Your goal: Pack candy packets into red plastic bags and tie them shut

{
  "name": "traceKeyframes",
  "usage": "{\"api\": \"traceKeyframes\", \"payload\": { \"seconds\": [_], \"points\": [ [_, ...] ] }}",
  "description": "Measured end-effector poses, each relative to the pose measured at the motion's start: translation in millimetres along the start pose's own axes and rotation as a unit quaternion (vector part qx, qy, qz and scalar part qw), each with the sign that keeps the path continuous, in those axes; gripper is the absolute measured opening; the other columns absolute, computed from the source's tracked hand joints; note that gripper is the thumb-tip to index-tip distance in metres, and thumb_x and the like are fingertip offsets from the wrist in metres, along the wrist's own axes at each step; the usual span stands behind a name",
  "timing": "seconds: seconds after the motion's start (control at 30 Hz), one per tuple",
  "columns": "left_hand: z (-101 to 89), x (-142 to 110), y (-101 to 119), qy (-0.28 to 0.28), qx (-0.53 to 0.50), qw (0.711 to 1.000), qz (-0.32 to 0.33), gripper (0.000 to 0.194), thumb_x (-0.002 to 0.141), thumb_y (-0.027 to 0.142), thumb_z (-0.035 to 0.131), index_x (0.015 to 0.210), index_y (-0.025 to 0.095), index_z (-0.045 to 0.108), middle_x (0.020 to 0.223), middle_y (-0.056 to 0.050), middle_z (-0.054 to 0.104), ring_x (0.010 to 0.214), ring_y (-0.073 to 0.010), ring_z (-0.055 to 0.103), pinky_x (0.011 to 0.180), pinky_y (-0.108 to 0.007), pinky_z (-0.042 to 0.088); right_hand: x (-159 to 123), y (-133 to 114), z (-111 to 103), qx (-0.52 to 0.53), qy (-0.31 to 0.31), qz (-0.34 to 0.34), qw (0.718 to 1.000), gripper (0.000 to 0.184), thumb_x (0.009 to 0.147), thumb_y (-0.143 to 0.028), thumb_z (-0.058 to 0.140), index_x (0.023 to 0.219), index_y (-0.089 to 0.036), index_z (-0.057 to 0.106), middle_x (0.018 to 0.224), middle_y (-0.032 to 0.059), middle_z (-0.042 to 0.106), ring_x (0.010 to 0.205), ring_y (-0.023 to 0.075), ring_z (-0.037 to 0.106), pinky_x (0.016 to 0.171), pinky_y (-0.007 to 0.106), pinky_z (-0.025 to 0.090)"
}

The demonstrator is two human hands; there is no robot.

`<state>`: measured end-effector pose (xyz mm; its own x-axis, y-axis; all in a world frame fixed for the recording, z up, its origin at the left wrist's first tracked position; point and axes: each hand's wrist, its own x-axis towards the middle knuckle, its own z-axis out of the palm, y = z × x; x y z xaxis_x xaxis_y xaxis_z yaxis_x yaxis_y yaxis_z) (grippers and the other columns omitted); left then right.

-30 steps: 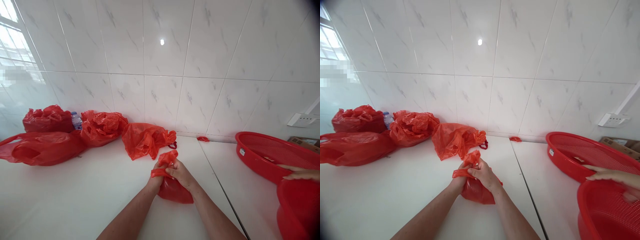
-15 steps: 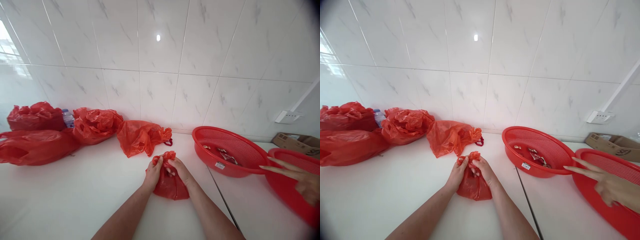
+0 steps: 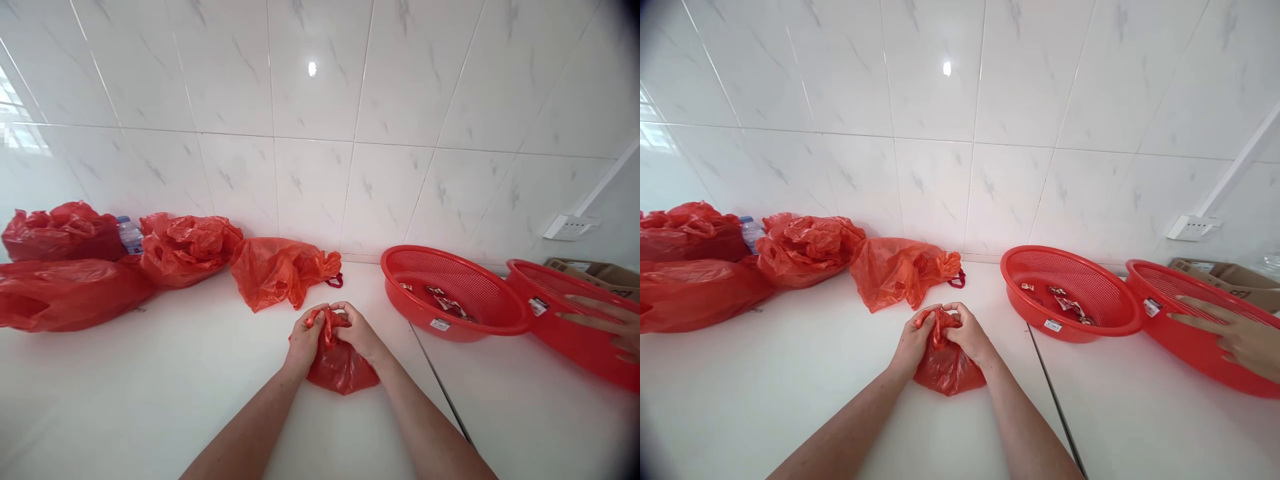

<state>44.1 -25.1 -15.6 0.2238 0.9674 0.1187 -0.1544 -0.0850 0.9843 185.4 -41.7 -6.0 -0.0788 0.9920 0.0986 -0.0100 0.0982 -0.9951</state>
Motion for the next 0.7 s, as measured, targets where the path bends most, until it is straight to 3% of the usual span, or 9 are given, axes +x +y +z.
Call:
{"api": "traceKeyframes", "payload": {
  "seconds": [0.13, 0.23, 0.37, 0.47, 0.53, 0.63, 0.7],
  "points": [
    [6.3, -9, 11, -0.015, 0.037, 0.999, 0.024, 0.040, 0.086, 0.049, 0.046, 0.115, 0.025, 0.061, 0.102, -0.004, 0.067, 0.090, -0.0183, 0.062, 0.085, -0.032, 0.047, 1, 3, 3, -0.185, 0.129, -0.024, 0.974, 0.025, 0.071, -0.018, 0.052, 0.093, -0.027, 0.057, 0.064, -0.0056, 0.055, 0.057, 0.0123, 0.051, 0.051, 0.023, 0.039],
    [10.2, -12, 16, -0.042, 0.063, 0.995, 0.066, 0.037, 0.089, 0.044, 0.043, 0.113, 0.025, 0.063, 0.106, -0.004, 0.065, 0.098, -0.0182, 0.059, 0.091, -0.032, 0.044, 1, 5, 4, -0.220, 0.167, -0.024, 0.961, 0.025, 0.071, -0.016, 0.045, 0.087, -0.027, 0.061, 0.063, -0.0043, 0.059, 0.057, 0.0132, 0.053, 0.051, 0.024, 0.039],
    [12.5, -12, 15, -0.052, 0.103, 0.986, 0.118, 0.033, 0.091, 0.036, 0.042, 0.115, 0.027, 0.062, 0.109, -0.003, 0.062, 0.103, -0.0175, 0.056, 0.095, -0.032, 0.042, 2, 4, 0, -0.102, 0.114, -0.044, 0.987, 0.034, 0.067, -0.011, 0.042, 0.086, -0.025, 0.066, 0.074, -0.0022, 0.065, 0.068, 0.0143, 0.058, 0.062, 0.026, 0.045],
    [10.5, -11, 9, -0.018, 0.157, 0.972, 0.173, 0.031, 0.091, 0.031, 0.041, 0.115, 0.029, 0.061, 0.107, -0.003, 0.060, 0.101, -0.0168, 0.056, 0.093, -0.032, 0.043, 3, 3, -7, 0.063, 0.010, -0.011, 0.998, 0.033, 0.068, -0.015, 0.051, 0.096, -0.021, 0.066, 0.086, 0.0018, 0.068, 0.075, 0.0162, 0.061, 0.072, 0.030, 0.048],
    [6.6, -10, 6, 0.020, 0.210, 0.951, 0.227, 0.031, 0.091, 0.028, 0.041, 0.116, 0.029, 0.060, 0.109, -0.004, 0.058, 0.104, -0.0177, 0.054, 0.094, -0.034, 0.042, 4, 3, -14, 0.133, -0.012, -0.006, 0.991, 0.034, 0.073, -0.026, 0.055, 0.106, -0.020, 0.063, 0.094, 0.0052, 0.068, 0.079, 0.0178, 0.063, 0.077, 0.034, 0.048],
    [-2.6, -6, 5, 0.063, 0.289, 0.909, 0.295, 0.031, 0.091, 0.026, 0.041, 0.116, 0.027, 0.060, 0.113, -0.005, 0.056, 0.109, -0.0197, 0.050, 0.098, -0.038, 0.038, 6, 7, -27, 0.073, 0.106, -0.025, 0.991, 0.033, 0.075, -0.039, 0.057, 0.101, -0.019, 0.064, 0.091, 0.0063, 0.069, 0.078, 0.0189, 0.064, 0.077, 0.037, 0.049],
    [-9.1, -3, 6, 0.077, 0.315, 0.893, 0.312, 0.029, 0.091, 0.027, 0.040, 0.109, 0.025, 0.063, 0.112, -0.006, 0.057, 0.108, -0.0206, 0.050, 0.097, -0.039, 0.038, 9, 11, -39, -0.001, 0.190, -0.030, 0.981, 0.024, 0.071, -0.035, 0.060, 0.088, -0.019, 0.066, 0.087, 0.0057, 0.069, 0.079, 0.0199, 0.063, 0.078, 0.037, 0.048]
  ]
}}
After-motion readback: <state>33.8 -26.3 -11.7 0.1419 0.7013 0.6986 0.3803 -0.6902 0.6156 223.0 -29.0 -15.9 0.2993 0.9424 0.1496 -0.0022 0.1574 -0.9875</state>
